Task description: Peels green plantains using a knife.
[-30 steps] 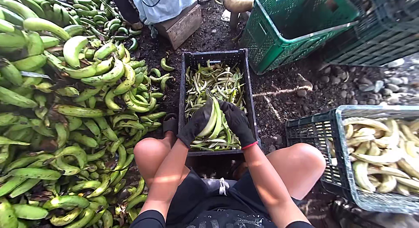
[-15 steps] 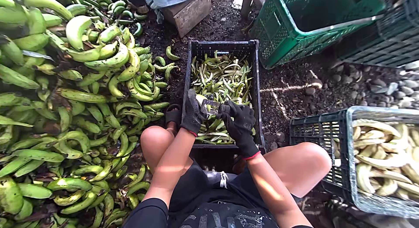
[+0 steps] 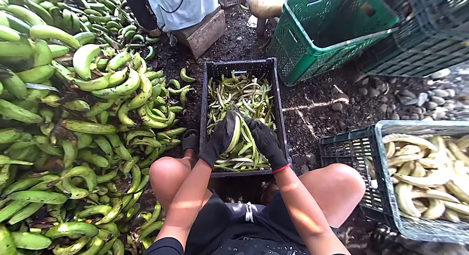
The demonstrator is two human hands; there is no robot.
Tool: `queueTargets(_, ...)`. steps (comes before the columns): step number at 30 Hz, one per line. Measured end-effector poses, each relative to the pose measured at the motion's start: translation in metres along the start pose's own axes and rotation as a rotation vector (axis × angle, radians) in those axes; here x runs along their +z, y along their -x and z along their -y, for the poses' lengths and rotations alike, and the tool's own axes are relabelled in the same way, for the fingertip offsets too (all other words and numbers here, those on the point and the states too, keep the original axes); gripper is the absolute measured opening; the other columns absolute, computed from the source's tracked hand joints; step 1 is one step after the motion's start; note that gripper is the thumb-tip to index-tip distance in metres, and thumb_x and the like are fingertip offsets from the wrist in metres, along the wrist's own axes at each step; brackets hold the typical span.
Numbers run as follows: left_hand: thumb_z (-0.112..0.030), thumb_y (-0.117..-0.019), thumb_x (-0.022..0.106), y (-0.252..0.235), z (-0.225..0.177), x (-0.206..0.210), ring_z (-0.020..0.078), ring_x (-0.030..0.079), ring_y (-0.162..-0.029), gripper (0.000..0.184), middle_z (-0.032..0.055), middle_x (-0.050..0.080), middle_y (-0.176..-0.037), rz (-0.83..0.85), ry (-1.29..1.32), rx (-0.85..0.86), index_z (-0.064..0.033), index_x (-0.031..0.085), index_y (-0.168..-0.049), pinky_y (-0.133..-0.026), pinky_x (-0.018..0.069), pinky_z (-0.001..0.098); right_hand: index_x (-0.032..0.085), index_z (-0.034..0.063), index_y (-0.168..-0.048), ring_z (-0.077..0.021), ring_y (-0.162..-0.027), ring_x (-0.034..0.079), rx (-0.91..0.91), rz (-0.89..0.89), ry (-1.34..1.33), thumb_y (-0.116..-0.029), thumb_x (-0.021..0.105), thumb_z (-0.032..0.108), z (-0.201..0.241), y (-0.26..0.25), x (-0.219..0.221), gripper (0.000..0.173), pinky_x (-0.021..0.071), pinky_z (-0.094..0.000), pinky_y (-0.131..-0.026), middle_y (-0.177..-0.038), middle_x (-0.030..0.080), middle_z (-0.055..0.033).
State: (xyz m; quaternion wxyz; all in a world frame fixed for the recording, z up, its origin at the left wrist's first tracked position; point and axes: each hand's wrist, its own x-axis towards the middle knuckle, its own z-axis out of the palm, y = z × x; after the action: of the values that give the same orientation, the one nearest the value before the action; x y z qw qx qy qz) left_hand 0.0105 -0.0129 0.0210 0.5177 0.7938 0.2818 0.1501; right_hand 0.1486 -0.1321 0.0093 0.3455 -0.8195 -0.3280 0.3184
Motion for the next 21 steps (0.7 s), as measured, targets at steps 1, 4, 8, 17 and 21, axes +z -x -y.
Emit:
queueTargets(1,-0.041,-0.1109,0.028,-0.003,-0.002,0.004,0.0286,0.063,-0.117,0.055,0.0206,0.062,-0.132,0.01,-0.009,-0.006,-0.0065,0.046,-0.149,-0.1,0.0496,0.0517,0.064,0.0101,-0.13,-0.0423,-0.109,0.065,0.022,-0.021,-0.001,-0.1077,0.024,0.061,0.002,0.001,-0.003,0.069,0.048,-0.0691,-0.088,-0.115,0.069,-0.022)
queueTargets(4,-0.05,-0.1093,0.021,-0.007,0.003,0.008,0.019,0.067,-0.084,0.056,0.0094,0.068,-0.106,-0.022,0.344,-0.172,-0.0172,0.049,-0.145,-0.072,0.0579,0.0408,0.064,0.0181,-0.13,-0.0395,-0.105,0.066,0.028,-0.093,-0.033,-0.1007,0.025,0.075,-0.002,0.006,0.0,0.075,0.0494,-0.0684,-0.082,-0.114,0.069,-0.0178)
queueTargets(8,-0.056,-0.1071,0.03,-0.011,0.02,-0.004,0.0129,0.064,-0.075,0.053,0.0034,0.066,-0.09,-0.085,0.853,-0.253,-0.0141,0.059,-0.123,-0.068,0.0566,0.0339,0.064,0.0178,-0.138,-0.0462,-0.119,0.058,-0.283,-0.238,0.202,-0.098,0.052,0.06,-0.021,0.011,0.018,0.059,0.0455,-0.069,-0.094,-0.126,0.065,-0.0227)
queueTargets(17,-0.035,-0.1088,0.034,-0.024,0.013,-0.008,0.0135,0.063,-0.063,0.033,0.0045,0.062,-0.075,-0.207,1.016,-0.514,-0.0103,0.054,-0.103,-0.057,0.0552,0.0285,0.07,0.0181,-0.131,-0.049,-0.117,0.058,-0.461,-0.373,0.34,-0.0891,0.067,0.053,-0.025,0.026,0.021,0.055,0.0454,-0.0679,-0.091,-0.12,0.066,-0.0226)
queueTargets(21,-0.047,-0.1102,0.03,-0.009,0.0,0.002,0.0096,0.06,-0.09,0.051,0.005,0.062,-0.107,-0.249,0.495,-0.347,-0.0109,0.055,-0.135,-0.08,0.0539,0.0305,0.07,0.0224,-0.128,-0.0391,-0.105,0.066,-0.159,-0.121,0.213,-0.1034,0.043,0.058,-0.01,0.016,0.018,0.05,0.05,-0.0655,-0.084,-0.11,0.071,-0.0156)
